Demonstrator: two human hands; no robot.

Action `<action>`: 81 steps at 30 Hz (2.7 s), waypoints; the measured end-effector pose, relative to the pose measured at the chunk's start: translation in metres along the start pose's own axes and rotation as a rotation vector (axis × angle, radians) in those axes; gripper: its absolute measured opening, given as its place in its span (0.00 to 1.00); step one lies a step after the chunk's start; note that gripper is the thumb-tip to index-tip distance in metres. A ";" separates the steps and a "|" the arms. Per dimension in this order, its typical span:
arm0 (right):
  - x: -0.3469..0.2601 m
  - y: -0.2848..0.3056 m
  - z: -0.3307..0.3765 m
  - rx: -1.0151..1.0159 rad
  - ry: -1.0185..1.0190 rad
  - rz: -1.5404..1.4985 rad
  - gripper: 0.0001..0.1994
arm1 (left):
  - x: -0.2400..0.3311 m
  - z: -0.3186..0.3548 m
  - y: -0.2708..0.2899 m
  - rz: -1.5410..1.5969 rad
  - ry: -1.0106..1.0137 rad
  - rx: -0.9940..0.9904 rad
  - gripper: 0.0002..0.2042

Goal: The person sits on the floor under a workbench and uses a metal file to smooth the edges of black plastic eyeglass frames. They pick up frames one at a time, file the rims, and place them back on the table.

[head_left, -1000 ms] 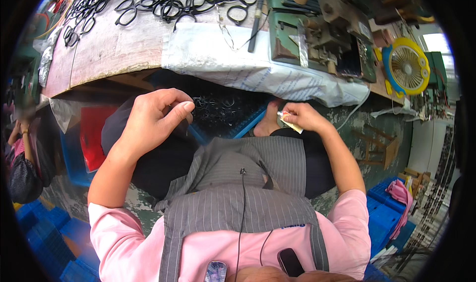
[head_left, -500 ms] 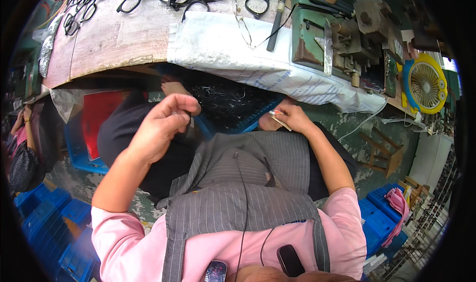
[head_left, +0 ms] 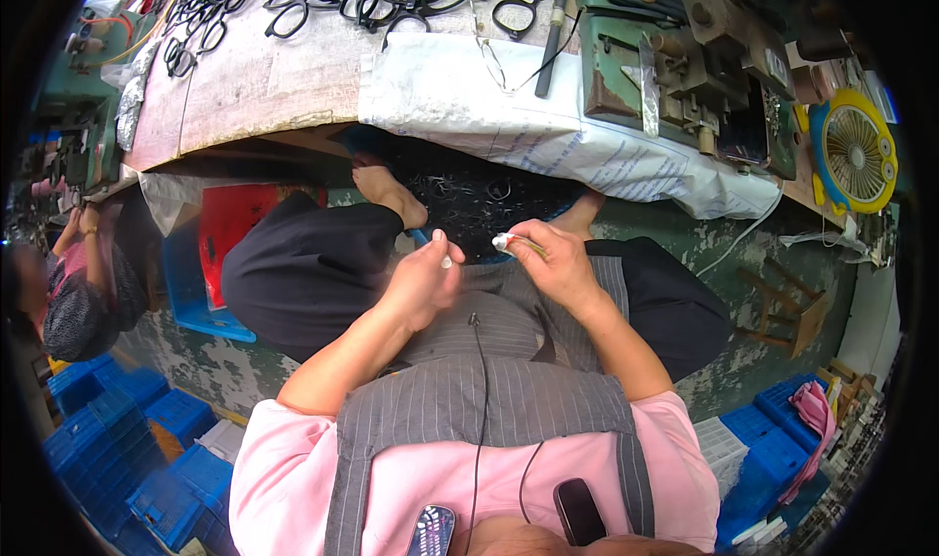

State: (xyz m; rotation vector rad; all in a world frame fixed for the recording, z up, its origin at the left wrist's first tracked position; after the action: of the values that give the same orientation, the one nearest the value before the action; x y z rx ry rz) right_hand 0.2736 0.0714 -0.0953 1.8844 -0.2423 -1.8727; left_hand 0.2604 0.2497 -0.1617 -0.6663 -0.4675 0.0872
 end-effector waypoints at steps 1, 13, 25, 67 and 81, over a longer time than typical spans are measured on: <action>-0.001 -0.004 0.000 -0.014 -0.025 -0.026 0.05 | 0.000 -0.001 0.002 0.000 -0.004 0.004 0.19; -0.010 -0.026 0.000 0.018 0.013 0.150 0.05 | 0.010 -0.012 -0.002 -0.172 -0.199 0.090 0.16; -0.013 -0.041 0.002 0.029 0.070 0.254 0.04 | 0.008 -0.014 0.000 -0.770 -0.398 0.131 0.15; 0.008 -0.035 0.026 -0.169 -0.269 -0.426 0.07 | 0.050 0.043 -0.083 -1.742 -0.860 -0.147 0.30; -0.046 -0.023 0.019 -0.008 0.158 -0.007 0.04 | 0.033 0.025 -0.040 -1.011 -0.485 0.027 0.08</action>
State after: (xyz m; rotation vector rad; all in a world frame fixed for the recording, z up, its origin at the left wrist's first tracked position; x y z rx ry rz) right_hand 0.2477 0.1078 -0.0636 2.0175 -0.1758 -1.7151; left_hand 0.2761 0.2404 -0.1067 -0.3147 -1.2207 -0.7137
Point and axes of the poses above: each hand's wrist, its own z-axis away from the middle knuckle, its own y-axis out of the back of the hand, x = y × z, the point moved 8 cm from there along -z, towards the middle knuckle, and after that the axes turned 10 degrees about -x, right-handed, at the moved point
